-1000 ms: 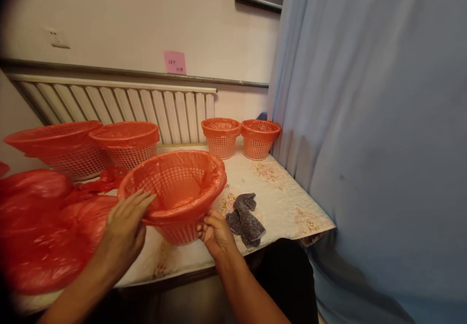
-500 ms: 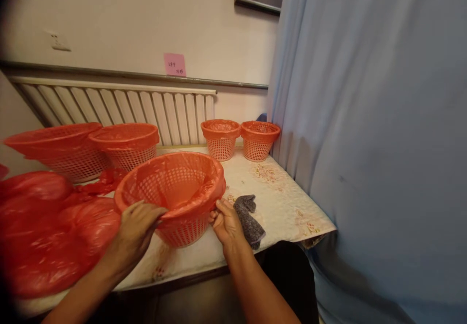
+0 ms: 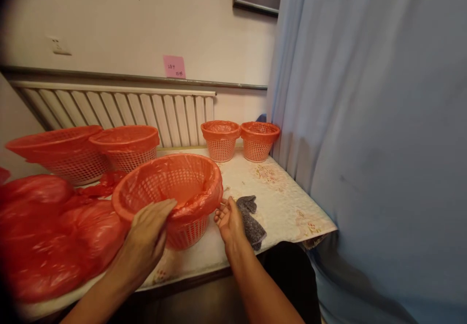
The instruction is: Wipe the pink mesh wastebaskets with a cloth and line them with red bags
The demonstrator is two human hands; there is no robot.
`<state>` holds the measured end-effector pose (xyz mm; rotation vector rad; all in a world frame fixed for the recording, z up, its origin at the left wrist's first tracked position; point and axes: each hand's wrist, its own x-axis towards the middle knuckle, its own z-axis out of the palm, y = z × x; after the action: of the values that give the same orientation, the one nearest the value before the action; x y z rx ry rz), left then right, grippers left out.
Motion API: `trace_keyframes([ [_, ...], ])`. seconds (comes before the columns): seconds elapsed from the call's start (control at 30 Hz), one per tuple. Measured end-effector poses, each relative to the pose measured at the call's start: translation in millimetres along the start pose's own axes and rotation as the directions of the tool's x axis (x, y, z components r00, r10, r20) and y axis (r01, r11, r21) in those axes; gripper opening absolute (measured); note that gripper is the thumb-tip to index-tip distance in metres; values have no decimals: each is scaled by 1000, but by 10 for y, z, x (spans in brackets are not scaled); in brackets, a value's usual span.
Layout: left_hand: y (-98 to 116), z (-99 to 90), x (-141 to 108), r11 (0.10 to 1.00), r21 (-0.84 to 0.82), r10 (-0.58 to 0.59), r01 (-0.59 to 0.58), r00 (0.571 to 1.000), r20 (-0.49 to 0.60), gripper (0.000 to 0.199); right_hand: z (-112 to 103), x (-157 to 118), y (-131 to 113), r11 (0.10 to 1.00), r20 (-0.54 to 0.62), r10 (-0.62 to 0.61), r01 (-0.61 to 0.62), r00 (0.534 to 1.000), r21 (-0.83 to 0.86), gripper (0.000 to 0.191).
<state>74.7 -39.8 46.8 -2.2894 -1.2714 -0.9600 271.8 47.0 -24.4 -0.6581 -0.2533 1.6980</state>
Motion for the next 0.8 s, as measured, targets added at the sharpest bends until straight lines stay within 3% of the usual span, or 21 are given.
trace_keyframes([
  [0.13, 198, 95, 116, 998, 54, 29, -30, 999, 16, 34, 71, 49, -94, 1000, 26, 3, -3, 1000, -11, 19],
  [0.23, 179, 139, 116, 994, 105, 39, -42, 999, 32, 33, 142, 38, -82, 1000, 83, -15, 15, 996, 3, 16],
  [0.37, -90, 78, -3, 997, 53, 48, -50, 998, 41, 36, 143, -26, -24, 999, 159, -35, 34, 987, 12, 24],
  [0.5, -468, -108, -133, 999, -10, 54, -54, 994, 92, 34, 91, -122, 85, 1000, 196, 8, -4, 981, -22, 25],
  [0.57, -555, -195, -164, 1000, -3, 15, -15, 997, 82, 32, 88, -165, 158, 998, 221, 35, -24, 975, -55, 27],
  [0.7, -370, -236, -141, 1000, -4, -13, 13, 999, -30, 41, 121, -210, 299, 994, 260, 66, -41, 963, -99, 33],
  [0.8, -97, -135, -77, 999, -13, 39, -40, 999, -17, 43, 128, -204, 377, 992, 265, 79, -49, 961, -120, 36],
])
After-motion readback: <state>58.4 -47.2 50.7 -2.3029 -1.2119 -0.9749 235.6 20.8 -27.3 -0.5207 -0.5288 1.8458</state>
